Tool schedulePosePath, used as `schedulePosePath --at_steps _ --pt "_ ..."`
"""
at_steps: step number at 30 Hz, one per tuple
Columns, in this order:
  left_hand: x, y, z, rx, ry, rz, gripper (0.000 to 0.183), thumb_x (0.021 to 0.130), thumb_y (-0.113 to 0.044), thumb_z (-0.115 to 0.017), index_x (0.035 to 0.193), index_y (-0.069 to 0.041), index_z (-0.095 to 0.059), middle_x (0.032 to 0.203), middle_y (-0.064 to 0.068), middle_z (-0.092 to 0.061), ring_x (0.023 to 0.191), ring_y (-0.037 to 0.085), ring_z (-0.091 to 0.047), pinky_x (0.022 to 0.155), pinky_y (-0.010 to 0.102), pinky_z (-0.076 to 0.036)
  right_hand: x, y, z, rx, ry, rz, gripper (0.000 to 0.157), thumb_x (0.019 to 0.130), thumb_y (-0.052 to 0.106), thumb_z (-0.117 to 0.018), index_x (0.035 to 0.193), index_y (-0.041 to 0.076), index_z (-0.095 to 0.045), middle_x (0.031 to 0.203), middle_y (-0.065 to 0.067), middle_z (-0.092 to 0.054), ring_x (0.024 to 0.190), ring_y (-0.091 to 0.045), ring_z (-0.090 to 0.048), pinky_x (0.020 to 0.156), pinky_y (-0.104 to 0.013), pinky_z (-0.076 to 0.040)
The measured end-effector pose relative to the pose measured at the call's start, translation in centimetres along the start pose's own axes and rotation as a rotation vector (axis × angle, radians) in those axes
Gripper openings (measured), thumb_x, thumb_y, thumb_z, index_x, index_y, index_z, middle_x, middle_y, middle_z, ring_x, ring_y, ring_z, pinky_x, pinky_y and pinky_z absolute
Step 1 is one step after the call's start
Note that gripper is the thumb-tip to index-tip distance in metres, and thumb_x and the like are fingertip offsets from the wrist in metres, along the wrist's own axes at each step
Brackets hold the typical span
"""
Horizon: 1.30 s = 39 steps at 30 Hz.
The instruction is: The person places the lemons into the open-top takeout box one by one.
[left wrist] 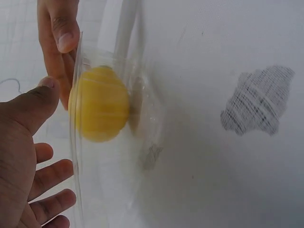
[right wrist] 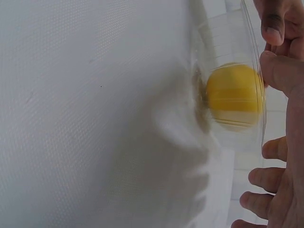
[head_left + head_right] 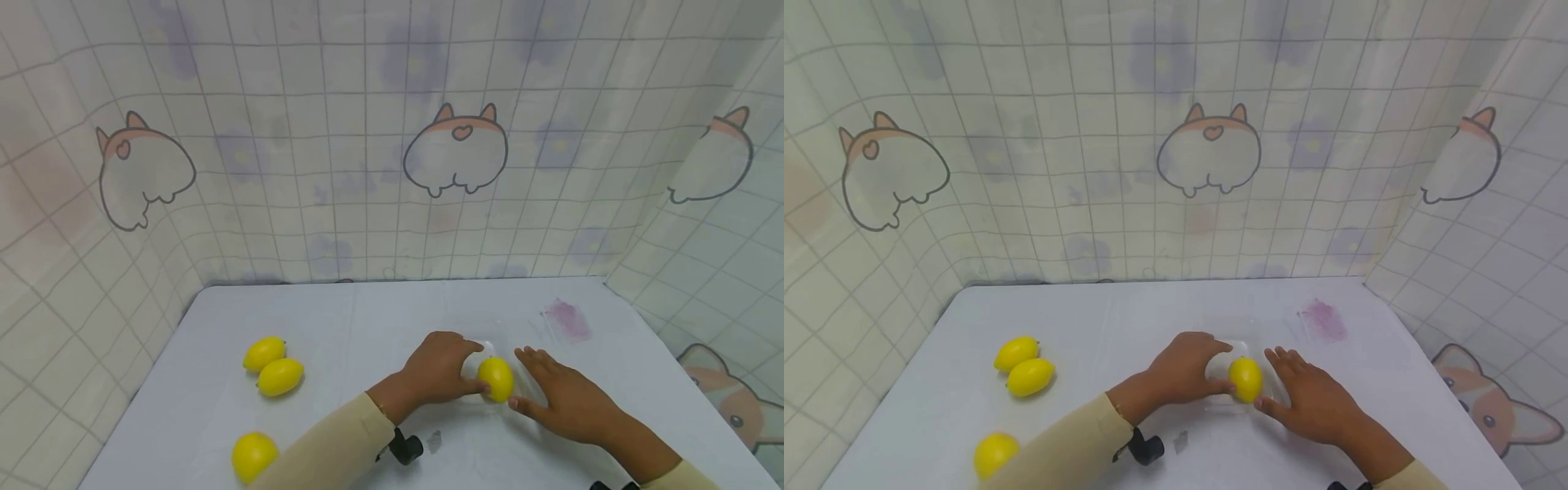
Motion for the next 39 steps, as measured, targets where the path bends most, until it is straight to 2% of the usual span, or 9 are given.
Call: schedulePosePath --at_steps 4,12,22,39 --pt "-0.8 0.6 0.9 -0.006 -0.005 0.015 0.068 0.087 -0.063 -0.072 0.14 -0.021 -0.064 0.134 -0.011 -0.065 0.128 0.015 -0.055 0.113 0.038 -0.039 0.0 0.0 0.0 -0.006 0.015 -0.014 0.094 0.092 0.076 -0.052 0.157 0.01 -0.039 0.157 -0.02 -0.041 0.137 -0.046 -0.046 0.098 -0.067 -0.046" --pt "-2.5 1.9 2.5 0.02 -0.015 0.044 0.069 0.087 -0.062 -0.073 0.142 -0.022 -0.062 0.137 -0.007 -0.063 0.132 0.017 -0.052 0.115 0.04 -0.037 0.0 0.1 -0.1 -0.016 0.054 -0.045 0.097 0.091 0.077 -0.052 0.158 0.01 -0.037 0.158 -0.02 -0.04 0.138 -0.047 -0.044 0.101 -0.067 -0.043" --pt "-4.6 3.0 4.0 0.013 -0.047 0.047 0.07 0.087 -0.06 -0.074 0.142 -0.019 -0.061 0.135 -0.005 -0.064 0.127 0.017 -0.056 0.113 0.04 -0.04 0.0 0.2 0.1 -0.024 0.02 -0.022 0.096 0.091 0.078 -0.051 0.158 0.01 -0.038 0.158 -0.02 -0.041 0.137 -0.046 -0.046 0.1 -0.067 -0.044" --pt "-7.9 5.7 6.4 0.001 -0.073 0.086 0.07 0.088 -0.058 -0.075 0.143 -0.018 -0.06 0.141 -0.002 -0.061 0.135 0.024 -0.05 0.115 0.047 -0.037 0.0 0.3 0.3 -0.013 0.018 -0.015 0.094 0.092 0.075 -0.053 0.157 0.009 -0.039 0.157 -0.021 -0.041 0.138 -0.047 -0.044 0.1 -0.068 -0.044"
Point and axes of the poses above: each hand's wrist, its own x-axis towards the middle knuckle, its own z-axis out of the back of the hand, y = z × x, the point moved 8 cm from there along x, towards the middle knuckle
